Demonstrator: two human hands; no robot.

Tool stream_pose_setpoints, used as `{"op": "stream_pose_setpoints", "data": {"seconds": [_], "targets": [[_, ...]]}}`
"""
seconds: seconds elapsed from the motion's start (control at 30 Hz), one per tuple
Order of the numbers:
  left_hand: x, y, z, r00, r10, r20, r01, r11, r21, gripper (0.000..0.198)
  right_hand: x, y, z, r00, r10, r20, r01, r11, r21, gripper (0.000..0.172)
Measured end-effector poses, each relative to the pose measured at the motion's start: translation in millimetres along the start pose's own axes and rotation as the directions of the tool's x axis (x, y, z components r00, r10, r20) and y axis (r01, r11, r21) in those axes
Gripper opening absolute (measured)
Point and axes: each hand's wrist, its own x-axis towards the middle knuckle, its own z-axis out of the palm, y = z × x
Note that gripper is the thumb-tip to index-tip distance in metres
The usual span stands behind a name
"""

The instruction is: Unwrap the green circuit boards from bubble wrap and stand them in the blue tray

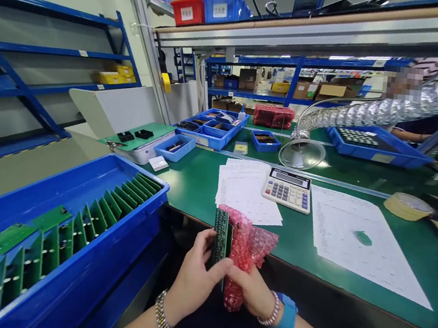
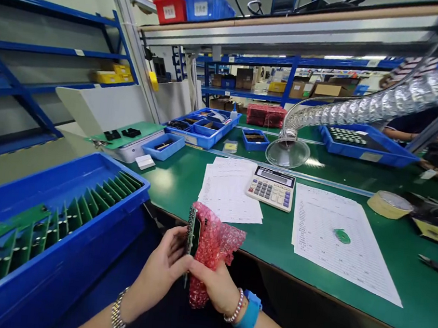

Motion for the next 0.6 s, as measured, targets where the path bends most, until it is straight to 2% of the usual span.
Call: {"op": "stream_pose_setpoints", "data": {"seconds": [0.07,0.13,0.23,0.33,0.47,0.53,0.6], "targets": [[0,1,2.8,0.999,-0.038,-0.012,0.037,0.996,-0.077,0.053,-2,0,4,0.999,-0.004,-0.037,0.003,0.999,-0.044,0.025],[0,1,-0.9,0.995,-0.097,-0.009,0.093,0.973,-0.210,0.044,-5,-5,4,0.997,0.048,-0.052,-0.046,0.998,0.037,0.028],[0,-2,-17.2,0.977,-0.201,0.065,0.208,0.863,-0.460,0.031,-7,-17,-2,0.966,0.257,-0.013,-0.244,0.931,0.270,0.036],[-6,-3,-36.4,0.968,-0.233,0.096,0.245,0.788,-0.565,0.031,-7,-27,-10,0.921,0.382,0.080,-0.381,0.834,0.399,0.038],[-18,4,-58.5,0.987,-0.162,0.011,0.134,0.772,-0.621,0.046,-6,-31,-11,0.892,0.413,0.183,-0.449,0.769,0.456,0.040],[-25,12,-76.0,0.977,-0.199,-0.075,0.108,0.767,-0.633,0.046,-4,-30,-9,0.877,0.456,0.152,-0.470,0.751,0.464,0.038],[-34,25,-102.7,0.933,-0.266,-0.241,0.071,0.796,-0.601,0.039,0,-27,-8,0.853,0.516,0.072,-0.486,0.740,0.465,0.039]]}}
